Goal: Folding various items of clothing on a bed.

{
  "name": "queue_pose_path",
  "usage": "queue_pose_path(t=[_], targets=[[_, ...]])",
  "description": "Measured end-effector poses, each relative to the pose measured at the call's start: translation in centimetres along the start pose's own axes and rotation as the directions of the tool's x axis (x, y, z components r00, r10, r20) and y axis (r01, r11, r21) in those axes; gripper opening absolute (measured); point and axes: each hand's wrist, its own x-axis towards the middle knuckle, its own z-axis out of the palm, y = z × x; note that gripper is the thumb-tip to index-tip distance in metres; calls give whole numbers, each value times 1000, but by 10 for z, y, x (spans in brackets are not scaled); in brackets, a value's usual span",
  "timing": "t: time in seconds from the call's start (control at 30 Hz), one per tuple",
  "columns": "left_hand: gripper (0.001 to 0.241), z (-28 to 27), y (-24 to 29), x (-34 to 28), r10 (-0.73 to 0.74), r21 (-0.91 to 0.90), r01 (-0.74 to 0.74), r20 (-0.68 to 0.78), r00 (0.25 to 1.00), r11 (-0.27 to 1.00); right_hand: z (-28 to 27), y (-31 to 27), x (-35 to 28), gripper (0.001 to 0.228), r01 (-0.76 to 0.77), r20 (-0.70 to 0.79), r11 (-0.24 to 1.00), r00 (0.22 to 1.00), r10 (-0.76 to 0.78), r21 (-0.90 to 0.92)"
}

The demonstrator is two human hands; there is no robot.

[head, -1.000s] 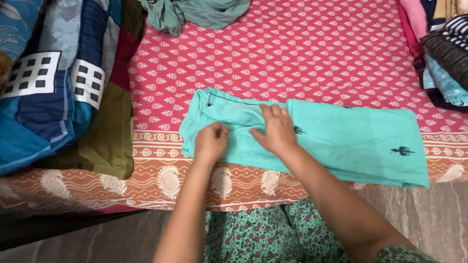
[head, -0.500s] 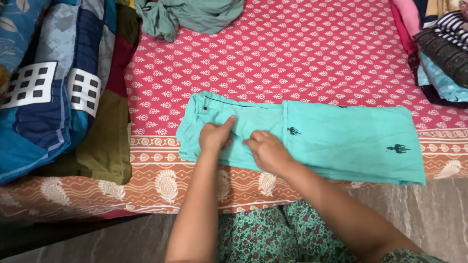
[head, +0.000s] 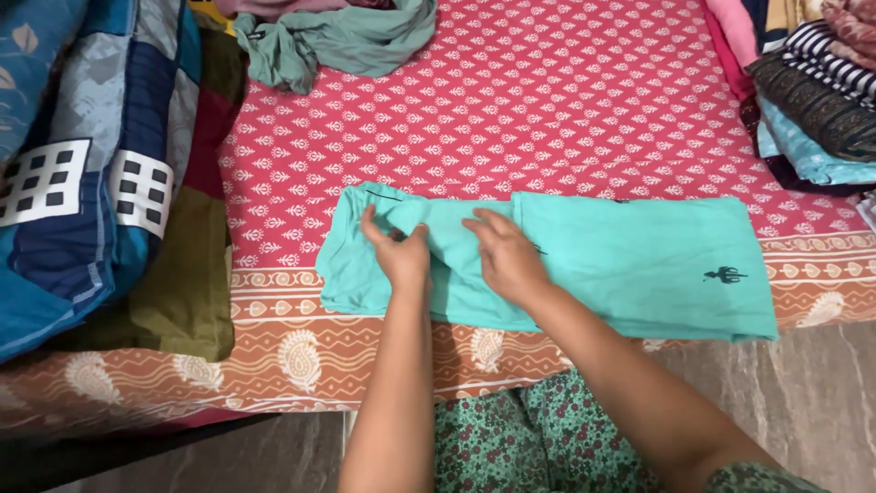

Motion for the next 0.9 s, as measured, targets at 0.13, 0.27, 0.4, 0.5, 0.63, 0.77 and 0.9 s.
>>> queue_pose_path(t=[0.13, 0.27, 0.4, 0.5, 0.63, 0.77, 0.9], targets=[[78, 2, -50, 36, 139, -42, -134, 162, 977, 990, 40, 21, -1, 58, 110, 146, 988, 985, -94, -108], [76, -6, -90, 61, 268, -100, -249, 293, 918, 963, 47, 3, -5, 65, 111, 415, 971, 910, -13, -212], [83, -16, -59, 33, 247, 426, -258, 83, 965, 867, 44, -10, -5, 70, 138, 568, 932, 819, 84, -336], [89, -22, -15, 4, 354, 467, -275, -90, 931, 840, 48, -5, -6, 73, 149, 587, 930, 806, 82, -336], [71, -23, -13, 5, 481, 711, -454, 184, 857, 537, 53, 0, -5, 75, 157, 583, 930, 809, 71, -331], [74, -23, -28, 17, 159, 847, -475, 448, 880, 238, 49, -3, -3, 81, 124, 590, 936, 801, 101, -328], [89, -23, -8, 12, 67, 909, -380, 374, 925, 171, 32, 1, -5, 80, 96, 613, 966, 786, 74, -240]])
